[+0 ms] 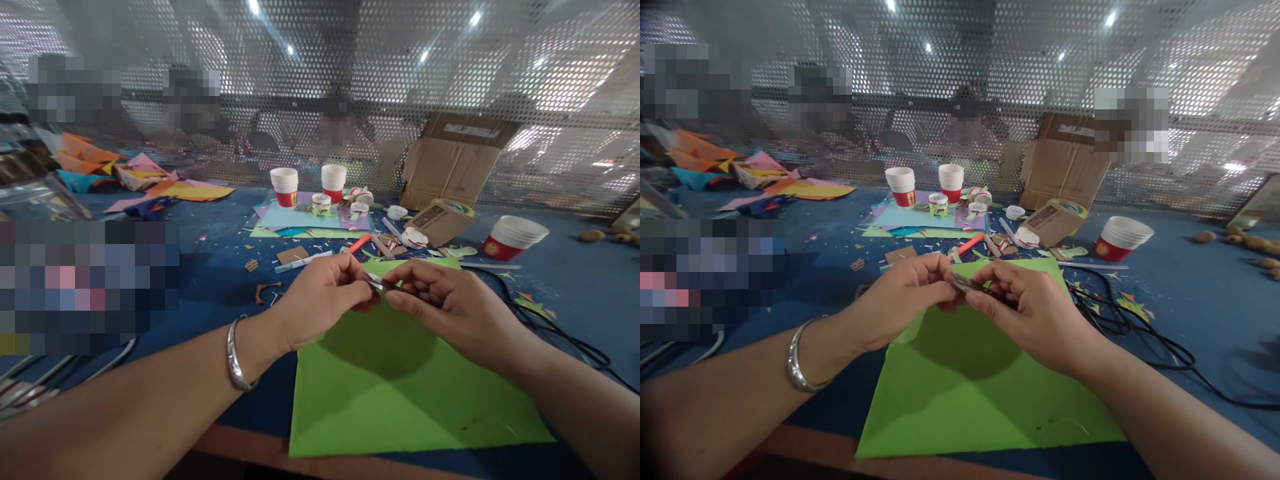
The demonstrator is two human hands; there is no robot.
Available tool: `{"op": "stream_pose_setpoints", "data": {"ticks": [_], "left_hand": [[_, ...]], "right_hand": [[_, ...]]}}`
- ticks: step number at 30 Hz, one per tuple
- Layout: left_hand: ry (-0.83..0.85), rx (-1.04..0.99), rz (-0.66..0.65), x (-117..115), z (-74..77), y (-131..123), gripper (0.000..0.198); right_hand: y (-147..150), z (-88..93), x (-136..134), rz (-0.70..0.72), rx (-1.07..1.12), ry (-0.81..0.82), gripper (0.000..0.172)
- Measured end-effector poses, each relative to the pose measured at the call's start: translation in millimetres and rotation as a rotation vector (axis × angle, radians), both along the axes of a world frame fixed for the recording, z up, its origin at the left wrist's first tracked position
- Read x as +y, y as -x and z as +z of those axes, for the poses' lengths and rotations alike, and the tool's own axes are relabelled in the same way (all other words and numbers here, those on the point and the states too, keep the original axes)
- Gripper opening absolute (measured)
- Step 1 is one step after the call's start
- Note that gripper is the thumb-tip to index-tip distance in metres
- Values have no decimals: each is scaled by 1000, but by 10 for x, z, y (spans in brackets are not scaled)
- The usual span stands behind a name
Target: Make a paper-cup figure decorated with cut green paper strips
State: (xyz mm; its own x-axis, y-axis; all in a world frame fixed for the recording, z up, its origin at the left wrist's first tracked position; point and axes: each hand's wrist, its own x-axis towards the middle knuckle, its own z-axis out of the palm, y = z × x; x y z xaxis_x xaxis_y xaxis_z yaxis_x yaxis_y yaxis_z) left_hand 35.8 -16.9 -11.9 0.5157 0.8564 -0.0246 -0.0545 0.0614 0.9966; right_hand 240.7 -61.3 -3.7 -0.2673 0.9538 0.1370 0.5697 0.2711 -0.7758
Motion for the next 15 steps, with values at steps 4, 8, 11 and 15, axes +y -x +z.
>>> {"op": "stream_pose_setpoints", "data": {"ticks": [4, 8, 11, 15], "left_hand": [[-26, 31, -3, 12, -7, 9, 10], [-30, 40, 6, 18, -20, 19, 9], [-5, 23, 6, 31, -24, 31, 8], [67, -23, -7, 53, -24, 35, 10]], "right_hand": [[9, 13, -10, 9, 9, -7, 33], [18, 16, -22, 12, 22, -11, 32], [17, -1, -16, 11, 25, 0, 33], [0, -29, 3, 5, 13, 11, 35]]}}
